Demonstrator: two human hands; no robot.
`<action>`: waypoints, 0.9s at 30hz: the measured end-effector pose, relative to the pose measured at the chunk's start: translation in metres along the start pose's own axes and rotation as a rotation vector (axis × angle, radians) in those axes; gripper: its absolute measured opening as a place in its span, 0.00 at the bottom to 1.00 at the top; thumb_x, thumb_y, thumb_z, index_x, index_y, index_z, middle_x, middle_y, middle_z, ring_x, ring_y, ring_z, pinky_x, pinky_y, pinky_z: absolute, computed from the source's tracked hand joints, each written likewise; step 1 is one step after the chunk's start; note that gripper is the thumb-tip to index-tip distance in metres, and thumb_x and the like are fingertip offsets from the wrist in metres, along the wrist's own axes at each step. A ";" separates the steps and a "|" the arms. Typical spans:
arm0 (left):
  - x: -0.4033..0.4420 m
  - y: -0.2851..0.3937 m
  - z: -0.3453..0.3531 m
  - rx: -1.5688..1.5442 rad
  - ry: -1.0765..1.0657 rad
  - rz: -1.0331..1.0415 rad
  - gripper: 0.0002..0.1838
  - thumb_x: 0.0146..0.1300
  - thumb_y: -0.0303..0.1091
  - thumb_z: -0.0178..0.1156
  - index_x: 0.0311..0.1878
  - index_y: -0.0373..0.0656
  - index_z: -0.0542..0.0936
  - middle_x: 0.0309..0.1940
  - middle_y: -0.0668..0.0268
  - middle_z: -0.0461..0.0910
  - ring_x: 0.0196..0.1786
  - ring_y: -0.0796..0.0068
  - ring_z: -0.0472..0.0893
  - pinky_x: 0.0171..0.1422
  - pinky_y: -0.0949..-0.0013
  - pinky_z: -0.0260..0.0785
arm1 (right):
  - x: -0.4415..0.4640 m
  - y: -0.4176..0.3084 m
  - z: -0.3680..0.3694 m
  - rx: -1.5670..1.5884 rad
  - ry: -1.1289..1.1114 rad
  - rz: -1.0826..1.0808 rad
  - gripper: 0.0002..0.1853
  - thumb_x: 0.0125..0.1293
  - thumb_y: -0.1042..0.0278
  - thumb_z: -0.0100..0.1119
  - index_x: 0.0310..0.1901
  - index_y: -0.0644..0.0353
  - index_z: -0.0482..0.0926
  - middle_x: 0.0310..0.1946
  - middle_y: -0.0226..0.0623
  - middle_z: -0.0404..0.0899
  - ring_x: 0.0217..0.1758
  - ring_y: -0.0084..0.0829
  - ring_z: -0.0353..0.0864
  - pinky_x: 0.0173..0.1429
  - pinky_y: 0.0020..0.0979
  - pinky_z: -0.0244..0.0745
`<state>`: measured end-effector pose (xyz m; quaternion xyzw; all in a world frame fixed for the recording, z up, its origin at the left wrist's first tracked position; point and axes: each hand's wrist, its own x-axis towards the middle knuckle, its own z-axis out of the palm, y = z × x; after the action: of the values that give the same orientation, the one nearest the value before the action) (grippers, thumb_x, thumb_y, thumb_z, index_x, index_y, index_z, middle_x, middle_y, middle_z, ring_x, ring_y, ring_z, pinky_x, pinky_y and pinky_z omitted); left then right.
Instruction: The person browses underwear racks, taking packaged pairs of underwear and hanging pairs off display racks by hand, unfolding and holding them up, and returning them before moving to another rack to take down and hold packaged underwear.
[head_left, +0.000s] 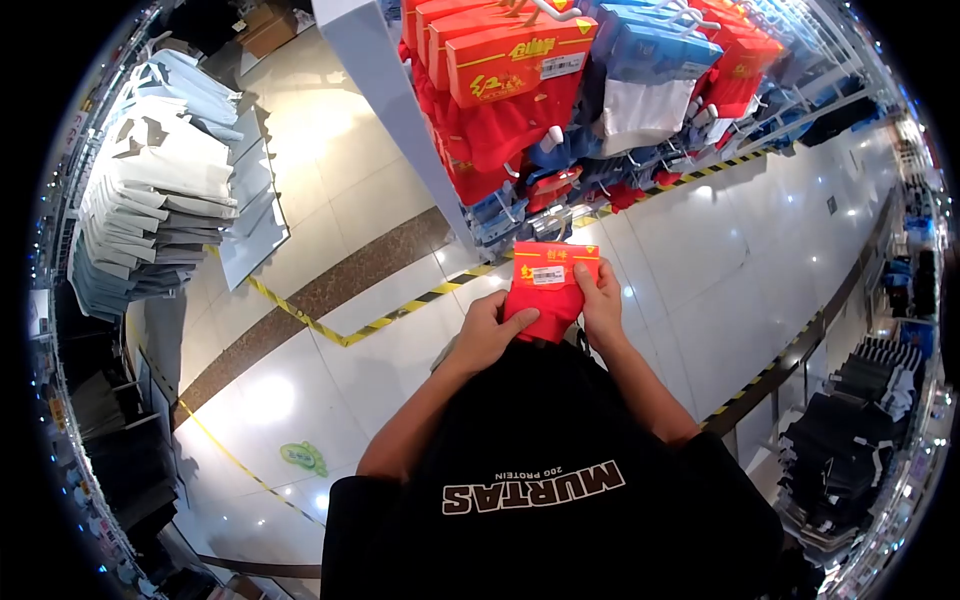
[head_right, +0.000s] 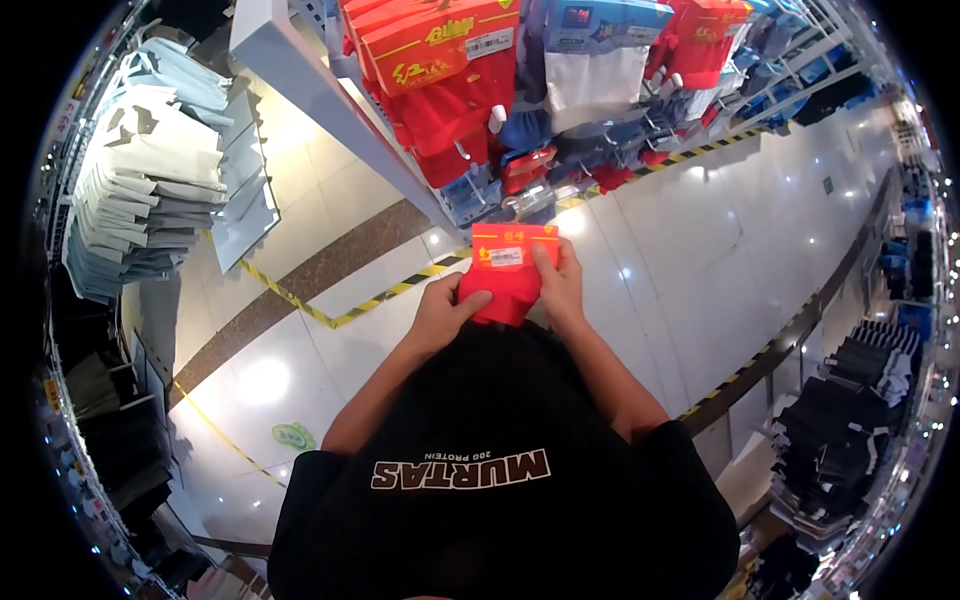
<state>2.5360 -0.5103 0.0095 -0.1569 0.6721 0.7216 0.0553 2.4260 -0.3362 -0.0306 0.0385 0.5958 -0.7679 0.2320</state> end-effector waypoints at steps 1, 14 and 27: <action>0.003 -0.005 0.003 -0.088 0.017 -0.041 0.16 0.71 0.39 0.63 0.43 0.32 0.81 0.33 0.66 0.84 0.35 0.84 0.78 0.42 0.75 0.71 | -0.006 -0.006 0.007 -0.019 -0.020 -0.059 0.16 0.77 0.68 0.52 0.62 0.64 0.71 0.51 0.42 0.80 0.52 0.26 0.81 0.58 0.27 0.76; 0.011 -0.019 0.026 -0.661 -0.051 -0.360 0.15 0.78 0.42 0.50 0.51 0.39 0.77 0.41 0.62 0.83 0.39 0.73 0.84 0.47 0.70 0.78 | -0.036 -0.014 0.006 -0.681 -0.247 -0.407 0.16 0.61 0.66 0.70 0.50 0.58 0.84 0.52 0.44 0.77 0.57 0.41 0.77 0.62 0.36 0.71; 0.020 -0.025 0.048 -0.720 -0.105 -0.490 0.15 0.77 0.41 0.50 0.54 0.41 0.76 0.43 0.61 0.83 0.44 0.68 0.84 0.49 0.65 0.75 | -0.040 -0.020 -0.025 -0.659 -0.233 -0.304 0.16 0.65 0.62 0.68 0.50 0.62 0.84 0.50 0.43 0.78 0.51 0.37 0.80 0.56 0.32 0.75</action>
<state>2.5175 -0.4629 -0.0179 -0.2840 0.3171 0.8823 0.2008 2.4487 -0.2971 -0.0065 -0.2147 0.7794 -0.5598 0.1816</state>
